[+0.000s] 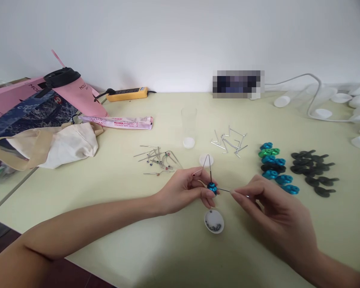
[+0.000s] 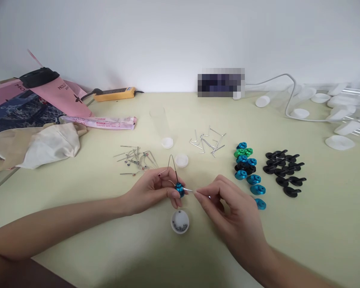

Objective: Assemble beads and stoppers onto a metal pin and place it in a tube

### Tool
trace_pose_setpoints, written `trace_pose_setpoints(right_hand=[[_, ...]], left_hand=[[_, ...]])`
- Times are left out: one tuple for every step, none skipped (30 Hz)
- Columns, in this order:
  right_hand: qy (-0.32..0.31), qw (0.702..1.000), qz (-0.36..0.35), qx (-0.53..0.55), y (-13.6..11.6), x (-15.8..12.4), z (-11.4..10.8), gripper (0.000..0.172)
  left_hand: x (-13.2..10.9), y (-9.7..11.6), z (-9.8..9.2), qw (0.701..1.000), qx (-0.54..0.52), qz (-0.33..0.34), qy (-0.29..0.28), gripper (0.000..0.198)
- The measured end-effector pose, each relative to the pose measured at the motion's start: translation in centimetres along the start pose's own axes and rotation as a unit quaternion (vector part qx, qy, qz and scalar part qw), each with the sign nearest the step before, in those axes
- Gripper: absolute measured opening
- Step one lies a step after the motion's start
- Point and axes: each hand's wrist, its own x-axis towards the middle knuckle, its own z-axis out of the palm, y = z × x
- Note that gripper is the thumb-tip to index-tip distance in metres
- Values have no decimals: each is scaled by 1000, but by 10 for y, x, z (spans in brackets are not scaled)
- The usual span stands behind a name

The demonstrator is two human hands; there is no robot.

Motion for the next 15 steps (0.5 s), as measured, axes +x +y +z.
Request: trace_pose_setpoints(right_hand=[[-2, 1000, 0, -6, 0, 0, 0, 12], [-3, 1000, -1, -12, -1, 1, 0, 12], [-3, 1000, -1, -15, -1, 1, 0, 12], [-4, 1000, -1, -17, -2, 1, 0, 12], [-6, 1000, 0, -19, -2, 1, 0, 12], [-7, 1000, 1, -22, -3, 2, 0, 12], [-9, 1000, 2, -25, -3, 2, 0, 13], [-11, 999, 3, -30, -4, 2, 1, 13], [-13, 999, 5, -34, -4, 2, 1, 14], [-13, 999, 7, -37, -4, 2, 1, 14], [-13, 999, 9, -40, -5, 2, 1, 14], [-13, 999, 10, -41, -5, 2, 0, 15], [-13, 999, 12, -42, -5, 2, 0, 15], [-14, 999, 12, -44, -5, 2, 0, 15], [-15, 999, 10, -45, -5, 1, -1, 15]], left_hand=[[0, 0, 0, 1000, -1, -1, -1, 12], [-1, 0, 0, 1000, -2, -2, -1, 13], [-1, 0, 0, 1000, -3, -3, -1, 13], [-1, 0, 0, 1000, -5, -4, -2, 14], [-1, 0, 0, 1000, -7, -5, -2, 14], [-1, 0, 0, 1000, -9, -6, -3, 14], [-1, 0, 0, 1000, -11, -7, -4, 14], [-1, 0, 0, 1000, -11, -8, -4, 15], [-1, 0, 0, 1000, -11, -8, -5, 15], [-1, 0, 0, 1000, -11, -9, -6, 15], [-2, 0, 0, 1000, -10, -10, -6, 15], [-2, 0, 0, 1000, -8, -10, -7, 15], [-2, 0, 1, 1000, -7, -11, -7, 15], [-2, 0, 1, 1000, -4, -10, -7, 15], [-2, 0, 1, 1000, -2, -8, -7, 16]])
